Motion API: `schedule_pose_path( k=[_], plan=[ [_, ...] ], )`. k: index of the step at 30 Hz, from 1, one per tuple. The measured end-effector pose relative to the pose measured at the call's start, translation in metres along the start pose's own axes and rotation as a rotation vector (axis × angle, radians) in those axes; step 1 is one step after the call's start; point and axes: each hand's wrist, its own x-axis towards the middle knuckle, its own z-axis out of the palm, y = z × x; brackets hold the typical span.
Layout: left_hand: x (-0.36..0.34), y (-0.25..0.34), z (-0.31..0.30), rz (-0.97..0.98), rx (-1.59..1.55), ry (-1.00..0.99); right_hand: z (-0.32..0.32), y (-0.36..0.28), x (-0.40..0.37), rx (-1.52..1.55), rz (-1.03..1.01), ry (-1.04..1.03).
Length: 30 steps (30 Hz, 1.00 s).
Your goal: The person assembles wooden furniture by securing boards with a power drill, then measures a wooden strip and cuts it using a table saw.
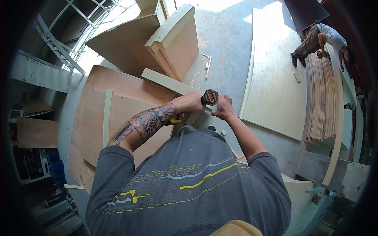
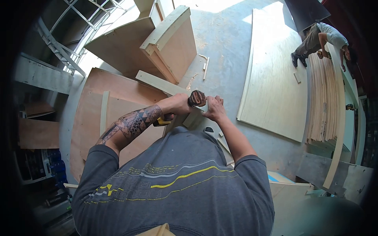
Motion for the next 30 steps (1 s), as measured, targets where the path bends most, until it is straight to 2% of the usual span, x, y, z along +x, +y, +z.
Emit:
schedule_pose_path(
  k=[5, 11, 24, 30],
  plan=[
    [0.003, 0.010, -0.007, -0.029, 0.020, -0.086, 0.008, 0.013, -0.003, 0.031, -0.012, 0.043],
    [0.010, 0.012, 0.001, 0.078, 0.088, -0.069, 0.011, 0.021, -0.008, 0.083, -0.026, 0.063],
    [0.021, 0.038, 0.006, -0.014, 0.070, -0.133, 0.017, 0.039, -0.014, 0.103, -0.070, 0.065],
    [0.027, 0.022, 0.009, -0.048, 0.052, -0.084, 0.018, 0.033, -0.002, 0.091, -0.101, 0.079]
  ],
)
